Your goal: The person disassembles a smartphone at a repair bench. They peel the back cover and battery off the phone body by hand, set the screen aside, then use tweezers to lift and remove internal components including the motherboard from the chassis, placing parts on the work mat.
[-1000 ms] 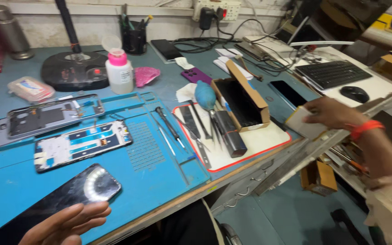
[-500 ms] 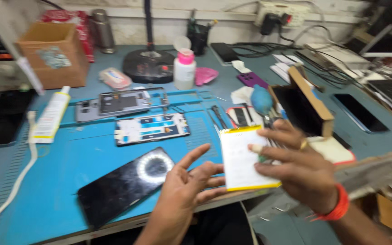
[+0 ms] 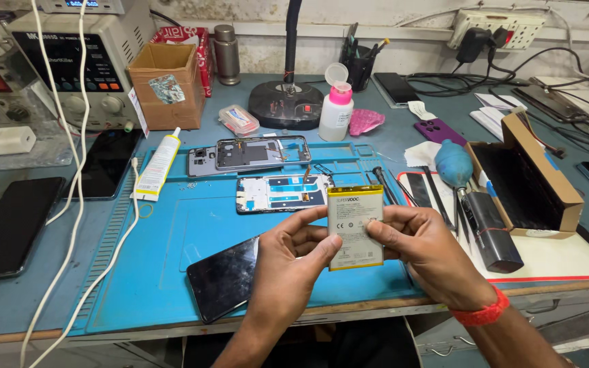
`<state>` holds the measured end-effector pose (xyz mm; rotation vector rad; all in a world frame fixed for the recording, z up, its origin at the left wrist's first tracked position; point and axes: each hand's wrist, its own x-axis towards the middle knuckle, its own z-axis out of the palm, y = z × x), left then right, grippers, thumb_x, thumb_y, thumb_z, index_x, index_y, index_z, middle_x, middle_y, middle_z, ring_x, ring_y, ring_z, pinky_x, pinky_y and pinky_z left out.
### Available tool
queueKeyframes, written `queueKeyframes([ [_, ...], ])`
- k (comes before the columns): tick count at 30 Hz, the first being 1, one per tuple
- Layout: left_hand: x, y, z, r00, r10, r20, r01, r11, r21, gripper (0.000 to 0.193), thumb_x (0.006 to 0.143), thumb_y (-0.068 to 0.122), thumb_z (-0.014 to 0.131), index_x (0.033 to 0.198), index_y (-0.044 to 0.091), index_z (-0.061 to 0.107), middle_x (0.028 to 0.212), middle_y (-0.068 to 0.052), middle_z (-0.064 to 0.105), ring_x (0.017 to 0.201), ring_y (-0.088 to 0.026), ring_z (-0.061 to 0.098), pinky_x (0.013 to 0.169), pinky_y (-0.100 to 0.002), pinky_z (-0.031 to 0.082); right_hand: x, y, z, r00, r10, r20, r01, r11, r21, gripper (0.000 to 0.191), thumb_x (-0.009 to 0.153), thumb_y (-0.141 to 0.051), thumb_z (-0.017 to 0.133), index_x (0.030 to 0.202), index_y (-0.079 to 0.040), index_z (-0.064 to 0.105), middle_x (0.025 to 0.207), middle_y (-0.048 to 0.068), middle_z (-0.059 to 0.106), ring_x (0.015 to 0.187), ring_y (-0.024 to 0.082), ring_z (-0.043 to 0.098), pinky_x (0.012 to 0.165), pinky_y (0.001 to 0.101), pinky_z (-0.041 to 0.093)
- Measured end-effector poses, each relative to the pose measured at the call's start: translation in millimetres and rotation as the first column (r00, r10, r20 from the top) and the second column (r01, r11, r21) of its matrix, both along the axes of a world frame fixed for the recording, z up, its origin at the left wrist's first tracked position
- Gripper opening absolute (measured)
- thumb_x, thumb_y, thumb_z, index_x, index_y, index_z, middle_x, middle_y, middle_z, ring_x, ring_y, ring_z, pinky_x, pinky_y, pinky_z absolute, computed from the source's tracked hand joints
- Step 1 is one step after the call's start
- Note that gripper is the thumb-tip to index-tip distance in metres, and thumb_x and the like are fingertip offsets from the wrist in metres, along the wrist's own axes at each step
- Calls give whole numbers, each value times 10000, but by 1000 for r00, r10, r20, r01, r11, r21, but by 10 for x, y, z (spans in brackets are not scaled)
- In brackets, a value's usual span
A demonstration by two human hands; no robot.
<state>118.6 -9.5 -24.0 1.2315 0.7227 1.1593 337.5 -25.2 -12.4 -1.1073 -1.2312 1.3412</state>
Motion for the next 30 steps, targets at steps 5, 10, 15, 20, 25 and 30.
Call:
queueKeyframes([
  [5, -33, -9, 73, 999, -44, -23, 43, 999, -24, 509, 873, 56, 709, 1370, 25, 604, 1064, -132, 782, 933, -166, 752, 783, -293, 621, 68, 30, 36, 996, -10, 86, 2, 996, 92, 256, 938, -153, 694, 1050, 61, 779, 904, 92, 792, 784, 129, 721, 741, 312, 593],
  [10, -326, 72, 211, 945, 145, -293, -80, 971, 223, 652, 829, 126, 753, 1440, 132, 528, 1276, -99, 723, 1150, -211, 719, 961, -342, 577, 654, 446, 288, 904, -392, 171, 305, 871, 386, 170, 1032, -143, 682, 1088, 12, 724, 939, 37, 723, 786, 67, 628, 719, 246, 514],
  [15, -691, 120, 188, 697, 222, -682, 140, 891, 433, 761, 765, 320, 822, 1440, 136, 522, 1349, -137, 659, 1257, -318, 624, 1041, -424, 479, 934, 1042, 377, 873, -367, 322, 285, 918, 275, 255, 991, -138, 671, 1212, -12, 689, 983, 22, 733, 810, 50, 646, 710, 217, 517],
  [20, -761, 38, 173, 492, 230, -840, 258, 883, 392, 953, 671, 398, 906, 1498, 201, 476, 1478, -168, 479, 1377, -361, 401, 1103, -479, 329, 757, 1490, 267, 901, -185, 392, 208, 978, -15, 362, 941, -164, 663, 1280, -37, 643, 974, 78, 743, 754, 118, 677, 570, 284, 524],
  [25, -834, 0, 251, 385, 179, -905, 208, 939, 275, 966, 660, 381, 863, 1523, 265, 446, 1356, -75, 566, 1283, -279, 471, 1095, -442, 358, 461, 1773, 185, 879, -173, 445, 208, 978, -32, 435, 906, -167, 712, 1320, -50, 648, 1001, 56, 763, 770, 81, 707, 568, 250, 556],
  [30, -853, 25, 252, 449, 267, -853, 190, 904, 383, 1047, 648, 351, 868, 1558, 166, 383, 1269, -123, 595, 1189, -318, 509, 1050, -451, 379, 309, 1791, 87, 636, -338, 694, 275, 939, 206, 446, 840, -167, 794, 1239, -10, 672, 921, 112, 777, 735, 201, 739, 604, 329, 584],
])
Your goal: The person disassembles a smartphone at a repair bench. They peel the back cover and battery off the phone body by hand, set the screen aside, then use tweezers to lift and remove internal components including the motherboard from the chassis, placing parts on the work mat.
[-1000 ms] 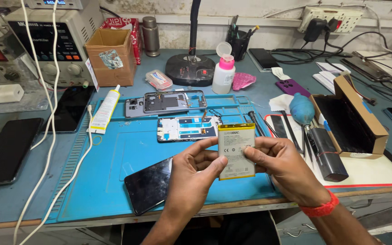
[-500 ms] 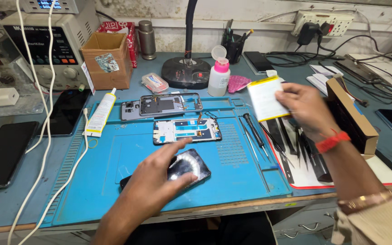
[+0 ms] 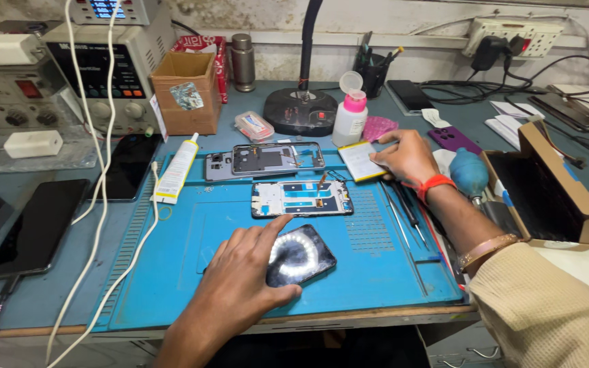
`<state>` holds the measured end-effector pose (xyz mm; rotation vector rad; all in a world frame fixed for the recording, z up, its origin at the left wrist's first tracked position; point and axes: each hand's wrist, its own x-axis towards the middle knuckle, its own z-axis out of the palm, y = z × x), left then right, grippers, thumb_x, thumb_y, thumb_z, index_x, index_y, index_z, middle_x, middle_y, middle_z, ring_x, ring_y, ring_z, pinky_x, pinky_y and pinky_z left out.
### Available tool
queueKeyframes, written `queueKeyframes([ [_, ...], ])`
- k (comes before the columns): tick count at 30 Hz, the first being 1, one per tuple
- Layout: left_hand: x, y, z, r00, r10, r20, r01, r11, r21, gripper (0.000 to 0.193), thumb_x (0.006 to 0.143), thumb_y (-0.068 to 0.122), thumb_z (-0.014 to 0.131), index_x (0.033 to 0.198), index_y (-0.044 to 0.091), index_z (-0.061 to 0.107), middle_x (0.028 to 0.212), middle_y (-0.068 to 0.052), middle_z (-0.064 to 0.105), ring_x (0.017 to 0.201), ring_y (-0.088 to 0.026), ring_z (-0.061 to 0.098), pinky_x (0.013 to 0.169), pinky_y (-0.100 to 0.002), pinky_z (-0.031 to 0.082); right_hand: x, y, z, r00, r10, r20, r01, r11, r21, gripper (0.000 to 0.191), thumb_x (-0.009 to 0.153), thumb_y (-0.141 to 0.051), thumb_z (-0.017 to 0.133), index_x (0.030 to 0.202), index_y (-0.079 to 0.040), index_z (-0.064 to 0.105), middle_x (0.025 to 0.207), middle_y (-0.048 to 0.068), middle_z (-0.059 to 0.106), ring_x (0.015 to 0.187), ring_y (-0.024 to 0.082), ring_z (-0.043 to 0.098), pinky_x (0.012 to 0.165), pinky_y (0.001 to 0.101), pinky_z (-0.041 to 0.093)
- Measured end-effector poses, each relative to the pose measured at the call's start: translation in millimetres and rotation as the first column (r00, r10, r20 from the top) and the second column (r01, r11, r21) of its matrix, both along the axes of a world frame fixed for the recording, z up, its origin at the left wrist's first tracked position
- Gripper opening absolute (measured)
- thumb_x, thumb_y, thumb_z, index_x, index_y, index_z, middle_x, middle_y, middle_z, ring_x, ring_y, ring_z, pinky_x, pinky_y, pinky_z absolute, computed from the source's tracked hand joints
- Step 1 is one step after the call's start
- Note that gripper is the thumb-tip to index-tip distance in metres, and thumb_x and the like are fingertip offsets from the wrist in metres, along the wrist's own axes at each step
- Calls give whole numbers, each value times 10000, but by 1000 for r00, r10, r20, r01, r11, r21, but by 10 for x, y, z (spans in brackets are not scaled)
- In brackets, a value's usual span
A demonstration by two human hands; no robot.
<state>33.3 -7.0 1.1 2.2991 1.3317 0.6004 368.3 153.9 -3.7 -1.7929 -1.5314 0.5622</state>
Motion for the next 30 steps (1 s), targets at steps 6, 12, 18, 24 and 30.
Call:
queueKeyframes([
  [6, -5, 21, 9, 994, 10, 107, -18, 997, 75, 942, 636, 333, 881, 1457, 145, 460, 1254, -137, 627, 1179, -337, 569, 1004, -449, 444, -29, -164, 174, 924, -63, 377, -50, 958, 283, 395, 816, -287, 854, 1118, -49, 763, 956, 117, 780, 867, 193, 724, 775, 357, 556],
  [12, -6, 62, 18, 878, 88, 470, -40, 993, -110, 782, 680, 338, 858, 1388, 145, 589, 1216, -101, 710, 1119, -270, 697, 913, -425, 563, -295, -683, 472, 990, 140, 23, -140, 934, 328, 294, 896, -254, 753, 1115, -58, 762, 906, 50, 769, 751, 107, 673, 621, 292, 539],
  [18, 135, 126, -75, 145, 287, 947, 460, 828, -322, 708, 893, 478, 651, 1372, -40, 590, 1196, -210, 714, 1098, -303, 700, 924, -443, 592, -720, -1236, 399, 918, 327, -226, -242, 911, 335, 244, 927, -186, 693, 1105, -34, 765, 880, 28, 759, 742, 72, 658, 570, 250, 540],
  [24, 268, 51, -205, -109, 483, 869, 648, 697, -306, 646, 983, 488, 464, 1373, -21, 540, 1244, -209, 694, 1129, -336, 702, 923, -494, 600, -1013, -1483, -21, 865, 384, -322, -266, 897, 353, 264, 924, -169, 696, 1142, -33, 756, 890, 44, 750, 718, 95, 660, 590, 253, 561],
  [30, 260, 63, -374, -50, 489, 871, 740, 604, -297, 630, 1050, 460, 389, 1411, -39, 525, 1253, -246, 676, 1139, -357, 692, 901, -484, 610, -1098, -1507, -195, 836, 444, -321, -263, 840, 475, 396, 955, -180, 651, 1326, -51, 601, 1127, 49, 688, 921, 93, 647, 676, 248, 593],
])
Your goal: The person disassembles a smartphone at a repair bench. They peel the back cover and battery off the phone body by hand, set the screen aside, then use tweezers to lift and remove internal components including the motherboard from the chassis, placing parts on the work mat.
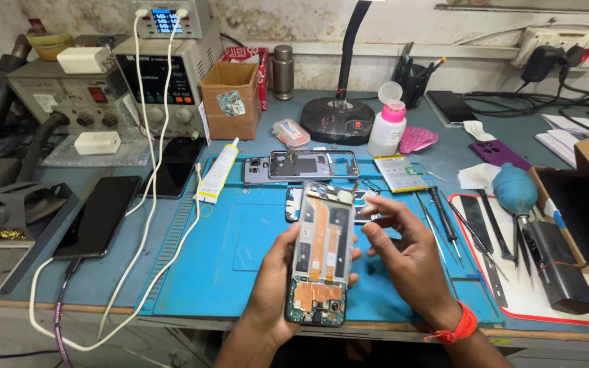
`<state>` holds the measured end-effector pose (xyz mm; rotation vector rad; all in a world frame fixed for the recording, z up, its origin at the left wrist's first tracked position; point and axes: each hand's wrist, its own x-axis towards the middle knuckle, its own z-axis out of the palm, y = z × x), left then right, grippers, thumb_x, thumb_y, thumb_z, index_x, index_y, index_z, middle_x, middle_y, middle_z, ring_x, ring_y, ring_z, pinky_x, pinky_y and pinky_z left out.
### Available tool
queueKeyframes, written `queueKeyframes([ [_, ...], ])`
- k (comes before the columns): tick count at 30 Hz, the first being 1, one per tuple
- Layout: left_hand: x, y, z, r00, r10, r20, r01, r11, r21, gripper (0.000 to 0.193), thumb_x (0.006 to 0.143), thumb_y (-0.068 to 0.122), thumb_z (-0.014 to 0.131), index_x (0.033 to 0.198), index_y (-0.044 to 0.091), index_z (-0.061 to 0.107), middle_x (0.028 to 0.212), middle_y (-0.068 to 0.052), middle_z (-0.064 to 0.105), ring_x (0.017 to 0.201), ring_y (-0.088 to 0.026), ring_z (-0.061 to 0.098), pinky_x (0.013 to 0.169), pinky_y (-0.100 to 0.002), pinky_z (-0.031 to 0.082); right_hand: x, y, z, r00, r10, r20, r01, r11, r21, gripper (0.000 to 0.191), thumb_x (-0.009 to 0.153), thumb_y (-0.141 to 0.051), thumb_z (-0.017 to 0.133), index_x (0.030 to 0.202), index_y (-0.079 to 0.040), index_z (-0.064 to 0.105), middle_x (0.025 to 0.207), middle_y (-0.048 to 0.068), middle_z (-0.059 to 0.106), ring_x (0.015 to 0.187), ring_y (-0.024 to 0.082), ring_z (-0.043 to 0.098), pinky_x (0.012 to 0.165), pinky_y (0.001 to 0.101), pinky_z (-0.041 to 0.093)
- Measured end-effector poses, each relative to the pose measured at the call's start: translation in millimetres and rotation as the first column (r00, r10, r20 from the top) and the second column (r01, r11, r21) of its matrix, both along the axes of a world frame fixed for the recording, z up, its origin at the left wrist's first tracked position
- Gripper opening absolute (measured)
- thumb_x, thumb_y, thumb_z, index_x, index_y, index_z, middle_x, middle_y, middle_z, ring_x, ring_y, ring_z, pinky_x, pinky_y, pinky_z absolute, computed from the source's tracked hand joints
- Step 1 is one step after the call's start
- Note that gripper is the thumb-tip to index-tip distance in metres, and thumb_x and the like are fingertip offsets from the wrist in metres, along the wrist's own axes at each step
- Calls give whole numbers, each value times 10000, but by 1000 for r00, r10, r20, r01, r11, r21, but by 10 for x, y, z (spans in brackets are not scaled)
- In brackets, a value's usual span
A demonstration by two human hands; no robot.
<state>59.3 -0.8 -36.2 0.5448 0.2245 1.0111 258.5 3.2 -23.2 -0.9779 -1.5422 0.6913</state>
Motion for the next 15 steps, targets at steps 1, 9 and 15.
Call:
queueKeyframes([
  [1, -7, 5, -29, 999, -39, 5, 39, 999, 2, 632, 1066, 458, 384, 1424, -45, 520, 1253, -261, 668, 1144, -361, 689, 900, -481, 611, -2, 15, -8, 1000, 2, -18, -1, 1000, 19, 450, 955, -188, 642, 1377, -59, 552, 1164, 48, 665, 945, 92, 639, 693, 247, 596],
  [9, 44, -3, -45, 950, -312, -2, 312, 950, 3, 643, 1097, 469, 366, 1494, -24, 473, 1357, -239, 624, 1158, -386, 692, 934, -538, 590, 230, 113, -55, 827, 120, -549, -368, 854, -368, 404, 980, -209, 616, 1323, 4, 632, 1030, 60, 721, 866, 111, 672, 722, 267, 560],
  [15, -253, 2, 85, 994, -102, -50, 98, 992, -74, 592, 976, 484, 514, 1362, 38, 457, 1282, -212, 643, 1141, -325, 687, 951, -512, 583, 401, 19, -14, 832, 139, -537, -385, 842, -379, 469, 975, -161, 665, 1410, -26, 556, 980, 67, 711, 783, 100, 655, 613, 250, 539],
])
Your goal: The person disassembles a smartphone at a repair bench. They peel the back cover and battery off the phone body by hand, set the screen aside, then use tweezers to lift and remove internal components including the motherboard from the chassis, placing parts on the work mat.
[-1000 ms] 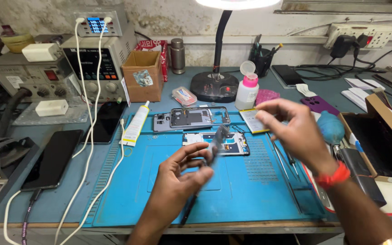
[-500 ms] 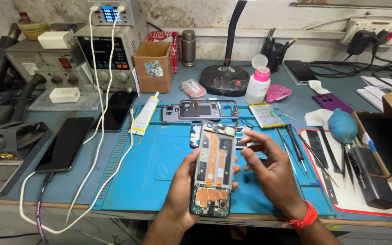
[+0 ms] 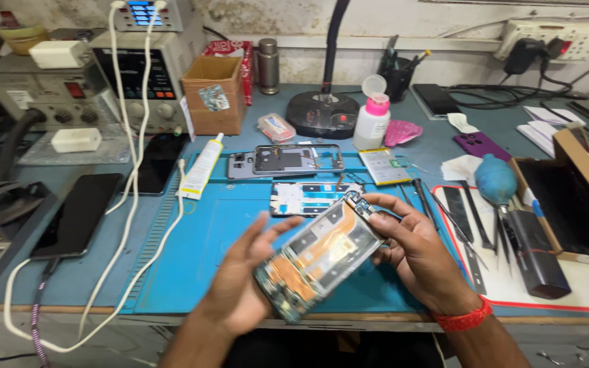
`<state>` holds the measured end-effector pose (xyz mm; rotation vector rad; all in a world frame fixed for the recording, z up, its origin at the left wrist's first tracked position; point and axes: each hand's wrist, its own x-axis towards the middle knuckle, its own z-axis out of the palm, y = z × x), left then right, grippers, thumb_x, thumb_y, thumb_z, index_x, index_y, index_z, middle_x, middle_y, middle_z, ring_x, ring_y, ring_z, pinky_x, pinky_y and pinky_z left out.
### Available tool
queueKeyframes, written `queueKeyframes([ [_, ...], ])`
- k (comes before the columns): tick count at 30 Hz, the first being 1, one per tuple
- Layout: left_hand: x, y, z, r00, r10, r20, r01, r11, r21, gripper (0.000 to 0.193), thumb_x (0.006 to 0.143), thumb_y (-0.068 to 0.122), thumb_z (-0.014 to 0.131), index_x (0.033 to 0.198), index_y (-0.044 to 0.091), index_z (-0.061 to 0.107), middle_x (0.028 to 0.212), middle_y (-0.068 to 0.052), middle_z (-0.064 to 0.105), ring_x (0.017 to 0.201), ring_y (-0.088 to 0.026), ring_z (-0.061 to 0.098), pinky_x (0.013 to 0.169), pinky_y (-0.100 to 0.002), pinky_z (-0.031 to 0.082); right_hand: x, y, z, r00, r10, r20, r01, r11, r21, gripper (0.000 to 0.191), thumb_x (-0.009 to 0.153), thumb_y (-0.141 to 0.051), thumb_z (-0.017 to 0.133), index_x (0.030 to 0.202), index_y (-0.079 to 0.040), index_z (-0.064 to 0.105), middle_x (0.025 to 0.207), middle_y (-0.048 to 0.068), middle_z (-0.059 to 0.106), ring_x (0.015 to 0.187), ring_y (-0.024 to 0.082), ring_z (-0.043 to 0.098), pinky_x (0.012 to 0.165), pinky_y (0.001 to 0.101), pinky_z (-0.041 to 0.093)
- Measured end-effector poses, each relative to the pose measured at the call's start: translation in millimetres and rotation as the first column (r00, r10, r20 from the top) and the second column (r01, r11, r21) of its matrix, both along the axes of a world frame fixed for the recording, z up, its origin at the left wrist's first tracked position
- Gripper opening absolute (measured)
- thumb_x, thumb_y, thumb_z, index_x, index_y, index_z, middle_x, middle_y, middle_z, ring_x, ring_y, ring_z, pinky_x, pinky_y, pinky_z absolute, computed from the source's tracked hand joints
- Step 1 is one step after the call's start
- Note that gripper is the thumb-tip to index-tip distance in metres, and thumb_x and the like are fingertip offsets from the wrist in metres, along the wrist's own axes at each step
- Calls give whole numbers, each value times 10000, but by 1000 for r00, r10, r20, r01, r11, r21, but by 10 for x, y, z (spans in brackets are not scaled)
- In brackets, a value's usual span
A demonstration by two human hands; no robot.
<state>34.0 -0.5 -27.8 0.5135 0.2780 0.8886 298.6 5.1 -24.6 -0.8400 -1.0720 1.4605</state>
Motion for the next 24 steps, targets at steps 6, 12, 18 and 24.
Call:
queueKeyframes([
  [6, -264, 36, 103, 839, 262, -477, -150, 954, 260, 615, 849, 219, 699, 1406, 140, 453, 1253, -141, 637, 1119, -237, 645, 938, -400, 536, 61, -199, 110, 978, 27, 207, -15, 998, -59, 678, 861, -84, 694, 1464, -120, 388, 967, 68, 669, 807, 109, 681, 685, 301, 634],
  [12, -196, 156, 30, 708, 359, -609, -62, 890, 452, 688, 792, 121, 758, 1415, 132, 466, 1242, -140, 616, 1122, -204, 633, 947, -346, 550, 81, -335, 133, 915, -10, 404, 35, 998, -54, 635, 835, -97, 756, 1427, -108, 525, 888, 36, 633, 777, 104, 652, 669, 282, 596],
  [18, -88, 193, -63, 673, 394, -626, -58, 872, 487, 624, 808, 168, 764, 1373, 95, 509, 1263, -151, 634, 1189, -210, 629, 956, -356, 570, 76, -463, 234, 463, -219, 859, 129, 975, 179, 564, 782, -220, 808, 1330, -160, 691, 843, 52, 800, 681, 98, 693, 638, 263, 563],
  [24, -74, 22, 34, 428, 570, -701, 250, 671, 698, 788, 717, 245, 857, 1419, 154, 511, 1326, -80, 602, 1276, -229, 548, 1057, -379, 489, 162, -519, 216, 351, -316, 881, 168, 947, 272, 429, 791, -241, 780, 1209, -144, 760, 919, 50, 804, 655, 168, 700, 589, 320, 567],
])
